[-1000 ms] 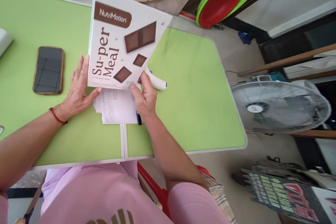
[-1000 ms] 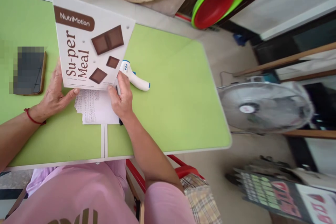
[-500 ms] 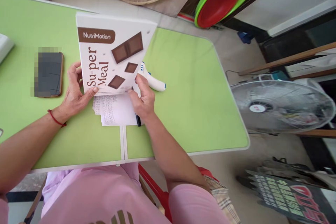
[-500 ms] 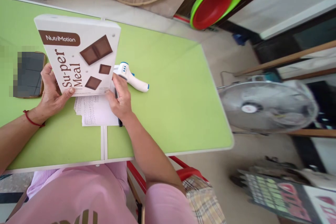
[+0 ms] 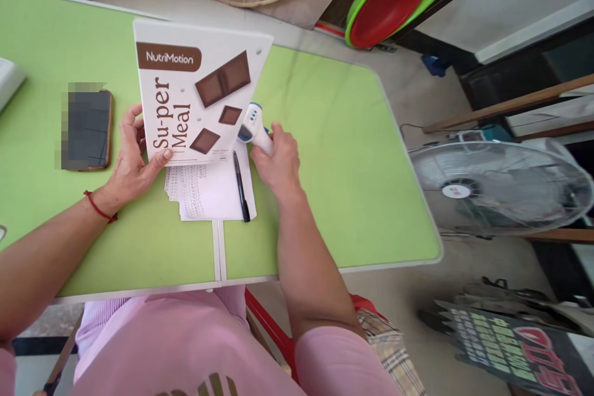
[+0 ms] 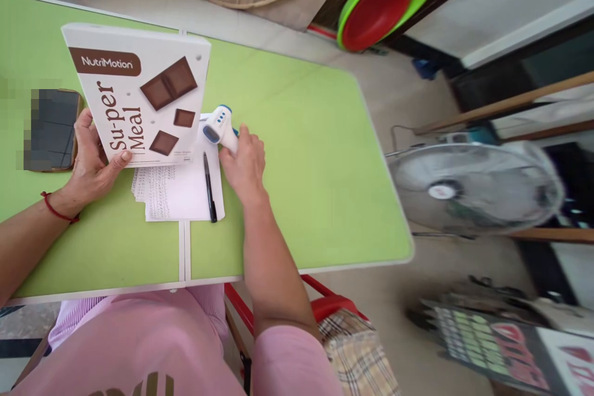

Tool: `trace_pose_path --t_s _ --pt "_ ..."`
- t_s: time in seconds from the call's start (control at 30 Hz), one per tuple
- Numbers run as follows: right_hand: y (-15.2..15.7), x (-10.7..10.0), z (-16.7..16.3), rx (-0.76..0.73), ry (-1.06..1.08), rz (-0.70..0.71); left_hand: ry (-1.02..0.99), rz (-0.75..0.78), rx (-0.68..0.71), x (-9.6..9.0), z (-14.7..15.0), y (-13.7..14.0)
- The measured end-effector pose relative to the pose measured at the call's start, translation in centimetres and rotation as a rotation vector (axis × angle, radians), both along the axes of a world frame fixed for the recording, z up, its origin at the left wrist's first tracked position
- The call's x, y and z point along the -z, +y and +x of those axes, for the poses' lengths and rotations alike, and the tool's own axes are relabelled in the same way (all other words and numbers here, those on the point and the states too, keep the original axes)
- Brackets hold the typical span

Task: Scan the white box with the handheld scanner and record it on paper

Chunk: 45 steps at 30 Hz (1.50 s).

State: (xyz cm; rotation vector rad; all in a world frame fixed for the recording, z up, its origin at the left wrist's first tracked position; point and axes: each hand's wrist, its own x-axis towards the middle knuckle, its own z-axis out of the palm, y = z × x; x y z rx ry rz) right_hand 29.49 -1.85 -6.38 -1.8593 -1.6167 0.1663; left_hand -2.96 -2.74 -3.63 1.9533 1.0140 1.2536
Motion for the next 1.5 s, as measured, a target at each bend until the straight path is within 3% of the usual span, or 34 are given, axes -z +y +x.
trace_pose_path --t_s 0.1,0.2,0.27,0.33,0.43,0.5,0.63,1.5 --pt "-1.3 -1.7 -1.4 -0.039 0.191 0.191 0.017 0.008 -0.002 0.1 0.0 0.0" --pt "-4.2 -4.1 -4.5 -0.197 0.422 0.305 0.033 0.008 -0.009 0.1 0.0 -0.1" --pt "-6.5 -5.3 -7.1 -0.357 0.642 0.224 0.018 0.031 -0.004 0.2 0.0 0.0" --pt "-8.5 -6.1 -9.4 -0.459 0.814 0.036 -0.001 0.061 0.006 0.4 0.0 0.2" --pt "-9.8 -6.2 -11.4 -0.438 0.944 -0.238 -0.019 0.077 0.044 0.9 -0.2 0.5" --pt "-9.6 -5.9 -11.8 -0.384 0.968 -0.321 -0.039 0.066 0.075 1.1 -0.4 0.7" --pt "-8.6 -5.3 -11.8 -0.325 0.971 -0.331 -0.083 0.046 0.112 1.2 -0.4 0.7" --pt "-8.2 -5.9 -12.1 -0.311 1.019 -0.362 -0.051 0.067 0.144 0.9 -0.5 1.0"
